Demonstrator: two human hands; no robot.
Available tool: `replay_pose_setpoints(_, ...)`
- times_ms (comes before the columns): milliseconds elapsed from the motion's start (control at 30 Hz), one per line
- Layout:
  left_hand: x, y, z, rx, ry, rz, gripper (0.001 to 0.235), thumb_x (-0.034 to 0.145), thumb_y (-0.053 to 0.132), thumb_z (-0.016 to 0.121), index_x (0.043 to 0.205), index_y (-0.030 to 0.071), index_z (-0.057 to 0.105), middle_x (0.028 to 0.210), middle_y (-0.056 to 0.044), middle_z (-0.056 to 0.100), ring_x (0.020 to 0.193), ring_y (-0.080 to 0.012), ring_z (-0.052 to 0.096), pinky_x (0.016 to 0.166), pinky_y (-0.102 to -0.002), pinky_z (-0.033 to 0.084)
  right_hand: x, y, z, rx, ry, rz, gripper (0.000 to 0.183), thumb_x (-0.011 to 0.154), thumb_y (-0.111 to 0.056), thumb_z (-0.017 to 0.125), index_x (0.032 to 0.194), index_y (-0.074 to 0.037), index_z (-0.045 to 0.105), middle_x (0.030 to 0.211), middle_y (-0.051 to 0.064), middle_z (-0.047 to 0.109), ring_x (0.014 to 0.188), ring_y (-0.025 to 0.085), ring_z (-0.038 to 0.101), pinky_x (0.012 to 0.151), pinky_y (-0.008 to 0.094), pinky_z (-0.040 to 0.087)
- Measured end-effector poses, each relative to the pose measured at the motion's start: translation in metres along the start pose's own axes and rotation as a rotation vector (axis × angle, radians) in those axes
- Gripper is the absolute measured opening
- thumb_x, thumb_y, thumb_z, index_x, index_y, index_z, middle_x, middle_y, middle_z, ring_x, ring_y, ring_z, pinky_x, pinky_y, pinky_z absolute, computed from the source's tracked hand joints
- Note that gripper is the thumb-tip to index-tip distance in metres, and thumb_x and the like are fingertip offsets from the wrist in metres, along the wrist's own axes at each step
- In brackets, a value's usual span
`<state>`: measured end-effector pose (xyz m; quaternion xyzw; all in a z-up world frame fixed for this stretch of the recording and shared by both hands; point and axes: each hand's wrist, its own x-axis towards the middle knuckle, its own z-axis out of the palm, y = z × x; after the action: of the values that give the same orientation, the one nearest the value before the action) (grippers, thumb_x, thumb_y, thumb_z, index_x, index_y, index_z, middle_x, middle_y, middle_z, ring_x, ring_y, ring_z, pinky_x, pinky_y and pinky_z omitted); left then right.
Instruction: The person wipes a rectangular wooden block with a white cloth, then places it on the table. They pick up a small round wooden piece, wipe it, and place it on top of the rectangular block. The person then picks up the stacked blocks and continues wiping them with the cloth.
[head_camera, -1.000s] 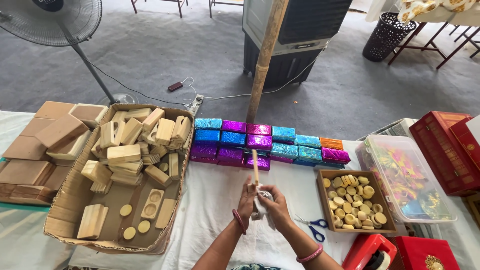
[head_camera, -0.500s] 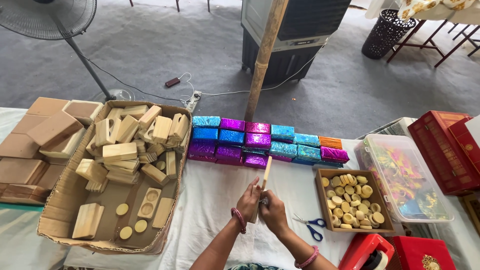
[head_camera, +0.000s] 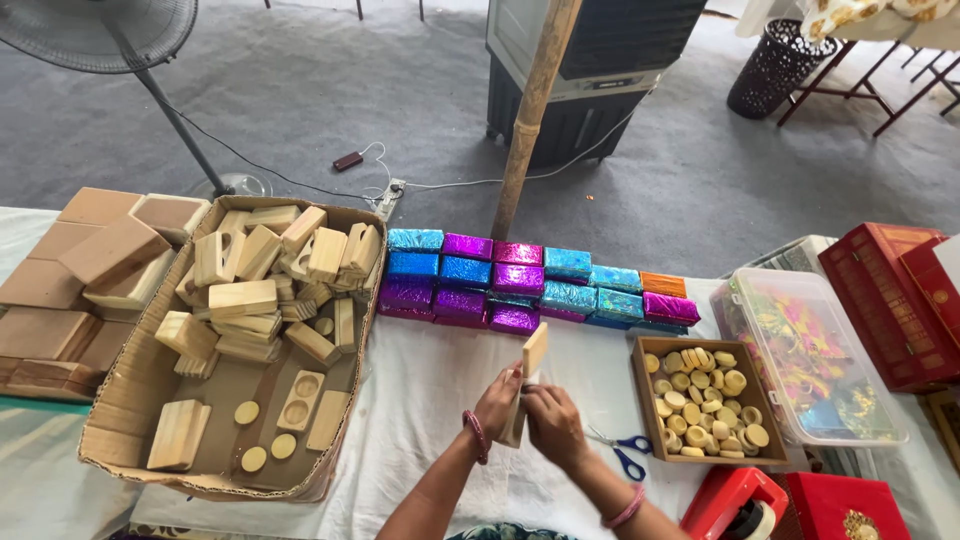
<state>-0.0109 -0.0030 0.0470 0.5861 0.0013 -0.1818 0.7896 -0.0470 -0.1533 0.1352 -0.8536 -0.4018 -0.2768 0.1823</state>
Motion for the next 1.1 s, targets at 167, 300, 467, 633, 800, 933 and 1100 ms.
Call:
replay_pose_setpoints(167,-0.004,0.008,0.001,0.242,0.118,0.029,0.059,0.106,0.049,0.039,0.151,0.012,0.047,0.121,-0.005,0.067,0.104,-0.0143,0.065,0.092,-0.034,0.053,-0.014,-0.007,0.037,0.554,0.02,0.981,0.013,0.084,0.0,0.066,0.097,-0.003,0.064,0.093,0.014,0.07,0.087,0.03,0.07,0.076,0.04,0.057)
replay_pose_setpoints(300,0.01,-0.021,-0.018,-0.197,-0.01,-0.124,0.055,0.109,0.048,0.042,0.138,0.003,0.056,0.112,-0.01,0.068,0.097,-0.0201,0.066,0.085,-0.036,0.055,-0.017,-0.007,0.034,0.74,0.029,1.131,0.012,0.086,-0.001,0.07,0.095,-0.004,0.062,0.087,0.016,0.072,0.083,0.035,0.067,0.073,0.043,0.056)
replay_pose_setpoints(467,0.01,-0.02,-0.019,-0.069,-0.082,-0.196,0.054,0.109,0.049,0.041,0.124,0.002,0.064,0.103,-0.01,0.071,0.091,-0.022,0.068,0.078,-0.035,0.057,-0.011,0.007,0.002,0.167,0.014,0.023,0.013,0.082,-0.003,0.07,0.092,-0.007,0.062,0.105,0.01,0.074,0.104,0.029,0.07,0.087,0.042,0.055)
replay_pose_setpoints(633,0.0,-0.001,-0.005,0.369,0.143,-0.01,0.057,0.107,0.052,0.041,0.119,0.004,0.069,0.097,-0.01,0.074,0.089,-0.0185,0.07,0.076,-0.031,0.053,-0.003,-0.01,0.02,0.119,0.058,0.277,0.015,0.08,-0.004,0.07,0.093,-0.004,0.064,0.097,0.014,0.071,0.095,0.032,0.068,0.084,0.043,0.054)
replay_pose_setpoints(800,-0.004,-0.003,-0.003,-0.042,0.138,-0.025,0.055,0.107,0.05,0.041,0.126,0.004,0.066,0.1,-0.006,0.071,0.088,-0.0141,0.066,0.078,-0.029,0.053,-0.02,-0.012,0.039,0.547,-0.022,0.944,0.009,0.085,-0.002,0.066,0.093,-0.002,0.066,0.093,0.016,0.07,0.083,0.026,0.071,0.074,0.036,0.056)
replay_pose_setpoints(933,0.005,-0.008,-0.016,-0.081,0.039,-0.085,0.056,0.108,0.05,0.04,0.125,0.003,0.065,0.101,-0.006,0.07,0.089,-0.0139,0.066,0.079,-0.03,0.055,-0.011,-0.01,0.017,0.537,0.091,0.774,0.009,0.083,0.0,0.066,0.091,-0.001,0.066,0.097,0.015,0.069,0.085,0.026,0.07,0.075,0.036,0.057)
replay_pose_setpoints(1100,-0.005,0.004,-0.012,0.212,0.028,0.003,0.058,0.109,0.051,0.041,0.137,0.003,0.057,0.111,-0.008,0.069,0.099,-0.0168,0.065,0.087,-0.033,0.053,0.008,-0.012,0.003,0.01,0.038,0.054,0.018,0.074,-0.001,0.064,0.091,-0.004,0.063,0.107,0.014,0.071,0.101,0.033,0.067,0.084,0.044,0.052)
